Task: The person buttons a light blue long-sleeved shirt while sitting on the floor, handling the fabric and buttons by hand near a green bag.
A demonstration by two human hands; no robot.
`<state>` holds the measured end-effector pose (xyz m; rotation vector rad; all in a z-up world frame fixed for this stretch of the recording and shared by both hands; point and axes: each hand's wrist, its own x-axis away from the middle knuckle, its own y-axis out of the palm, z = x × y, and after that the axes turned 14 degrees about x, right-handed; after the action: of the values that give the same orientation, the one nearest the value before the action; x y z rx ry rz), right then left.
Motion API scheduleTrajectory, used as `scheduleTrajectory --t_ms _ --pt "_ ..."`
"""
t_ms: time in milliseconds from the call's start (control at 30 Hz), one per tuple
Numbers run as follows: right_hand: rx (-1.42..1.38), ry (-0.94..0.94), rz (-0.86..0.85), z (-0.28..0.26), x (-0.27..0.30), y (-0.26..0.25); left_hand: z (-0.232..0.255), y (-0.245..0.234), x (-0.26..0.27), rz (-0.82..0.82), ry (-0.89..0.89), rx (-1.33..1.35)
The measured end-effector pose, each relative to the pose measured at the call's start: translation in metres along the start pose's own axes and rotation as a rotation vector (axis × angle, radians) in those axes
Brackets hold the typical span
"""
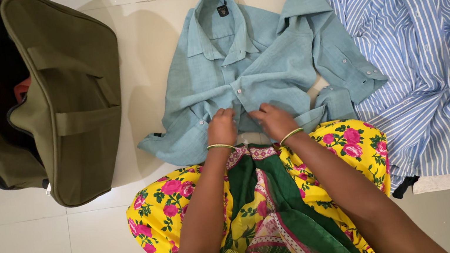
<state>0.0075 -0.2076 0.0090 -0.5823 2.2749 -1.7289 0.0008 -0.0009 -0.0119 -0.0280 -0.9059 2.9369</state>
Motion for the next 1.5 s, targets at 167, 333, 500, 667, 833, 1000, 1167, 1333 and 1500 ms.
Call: scheduleTrajectory --t_ms 167,333,500,667,833,1000,1167,1333,1500 --pt "0.096 -0.047 -0.075 0.008 -0.006 0.025 -0.024 0.017 -0.001 -0.115 -0.037 -0.212" --pt "0.095 -0.054 -0.062 0.008 -0.008 0.03 -0.031 0.027 -0.003 -0.159 -0.026 -0.321" --pt "-0.059 0.069 0.041 0.005 -0.011 0.01 -0.013 0.008 -0.007 -0.07 -0.039 -0.2" --pt "-0.265 0.137 0.208 0.007 -0.016 -0.001 0.002 -0.005 -0.014 0.114 0.016 0.019" --pt "-0.2 0.107 0.157 -0.003 -0.012 -0.002 0.004 -0.002 -0.013 0.064 -0.021 -0.005" --pt "0.026 -0.008 0.016 -0.002 -0.011 0.014 -0.004 0.006 -0.008 0.01 -0.043 -0.073" --pt "0.13 -0.051 -0.046 0.002 -0.011 0.033 -0.015 0.015 -0.006 -0.061 -0.046 -0.216" --pt "0.198 -0.054 -0.014 -0.003 -0.01 0.033 -0.018 0.016 -0.004 -0.084 -0.065 -0.244" --pt "0.182 -0.057 0.047 -0.005 -0.011 0.024 -0.019 0.02 -0.004 -0.099 -0.09 -0.271"
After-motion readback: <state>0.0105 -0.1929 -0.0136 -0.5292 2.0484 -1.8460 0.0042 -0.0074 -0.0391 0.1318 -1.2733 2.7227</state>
